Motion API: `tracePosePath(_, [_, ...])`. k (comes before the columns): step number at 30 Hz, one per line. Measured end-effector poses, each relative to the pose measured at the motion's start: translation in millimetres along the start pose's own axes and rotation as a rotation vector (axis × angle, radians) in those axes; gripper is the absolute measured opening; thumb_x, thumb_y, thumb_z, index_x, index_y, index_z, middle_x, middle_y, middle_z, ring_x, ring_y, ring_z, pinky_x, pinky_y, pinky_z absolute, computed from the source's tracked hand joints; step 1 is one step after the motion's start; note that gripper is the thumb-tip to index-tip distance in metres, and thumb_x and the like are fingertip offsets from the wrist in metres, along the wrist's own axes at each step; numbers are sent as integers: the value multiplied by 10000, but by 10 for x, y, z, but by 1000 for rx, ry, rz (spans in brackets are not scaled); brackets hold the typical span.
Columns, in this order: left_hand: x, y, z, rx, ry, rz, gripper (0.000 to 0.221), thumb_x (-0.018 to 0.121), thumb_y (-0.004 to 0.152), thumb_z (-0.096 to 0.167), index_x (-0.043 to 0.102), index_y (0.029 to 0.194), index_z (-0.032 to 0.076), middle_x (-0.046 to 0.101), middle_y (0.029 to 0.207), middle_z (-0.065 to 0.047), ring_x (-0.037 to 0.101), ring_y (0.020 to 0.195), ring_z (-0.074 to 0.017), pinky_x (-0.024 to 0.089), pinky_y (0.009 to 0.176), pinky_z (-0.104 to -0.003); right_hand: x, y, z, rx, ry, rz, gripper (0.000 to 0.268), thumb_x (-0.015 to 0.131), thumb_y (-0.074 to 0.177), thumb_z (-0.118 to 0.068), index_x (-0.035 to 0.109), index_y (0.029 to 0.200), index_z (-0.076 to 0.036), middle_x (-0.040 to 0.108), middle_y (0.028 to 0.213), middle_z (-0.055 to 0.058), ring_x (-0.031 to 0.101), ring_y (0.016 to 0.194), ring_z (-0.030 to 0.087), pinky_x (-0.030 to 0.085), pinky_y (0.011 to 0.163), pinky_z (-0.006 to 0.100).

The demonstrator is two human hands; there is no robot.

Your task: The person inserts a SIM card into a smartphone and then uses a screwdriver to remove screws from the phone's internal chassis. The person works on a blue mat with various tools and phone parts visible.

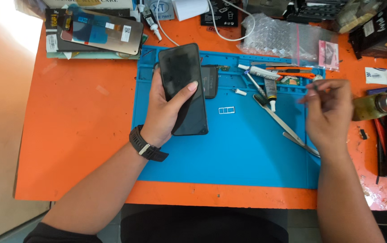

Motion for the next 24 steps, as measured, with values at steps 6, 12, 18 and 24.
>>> tracePosePath(6, [-19, -10, 30, -5, -27, 69, 699, 833, 822, 173, 440, 1398, 124, 623, 1319, -94, 664, 1199, -238, 627, 1015, -388, 434, -159, -633, -38, 248, -240, 360, 666, 999, 51, 508, 1287, -96, 625, 1203, 87, 687, 1136, 201, 617, 1016, 299])
tracePosePath(12, [12, 20, 43, 71, -166, 14, 706, 875, 832, 63, 450, 1390, 147, 728, 1191, -166, 770, 967, -317, 683, 784, -485, 1372, -233, -860, 248, 697, -306, 50, 625, 1000, 1, 623, 1043, 24, 667, 699, 240, 652, 390, 269, 405, 260, 251])
tracePosePath(18, [-34, 30, 33, 92, -74, 25, 724, 890, 827, 107, 460, 1410, 108, 690, 1278, -182, 709, 1144, -353, 651, 861, -525, 1437, -405, -698, 339, 735, -228, 129, 611, 1002, 8, 715, 1004, 84, 716, 893, 322, 767, 565, 407, 471, 259, 267])
tracePosePath(24, [149, -66, 104, 61, -24, 21, 703, 869, 835, 130, 473, 1415, 116, 684, 1285, -164, 707, 1158, -330, 621, 939, -500, 1398, -361, -786, 282, 693, -249, 122, 639, 964, 56, 731, 1003, 124, 714, 830, 310, 771, 542, 392, 469, 266, 252])
Point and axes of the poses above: each hand's wrist, its own y-axis towards the middle knuckle, its own x-axis out of the palm, z = x × y, the point moved 5 cm from there along y, towards the middle knuckle
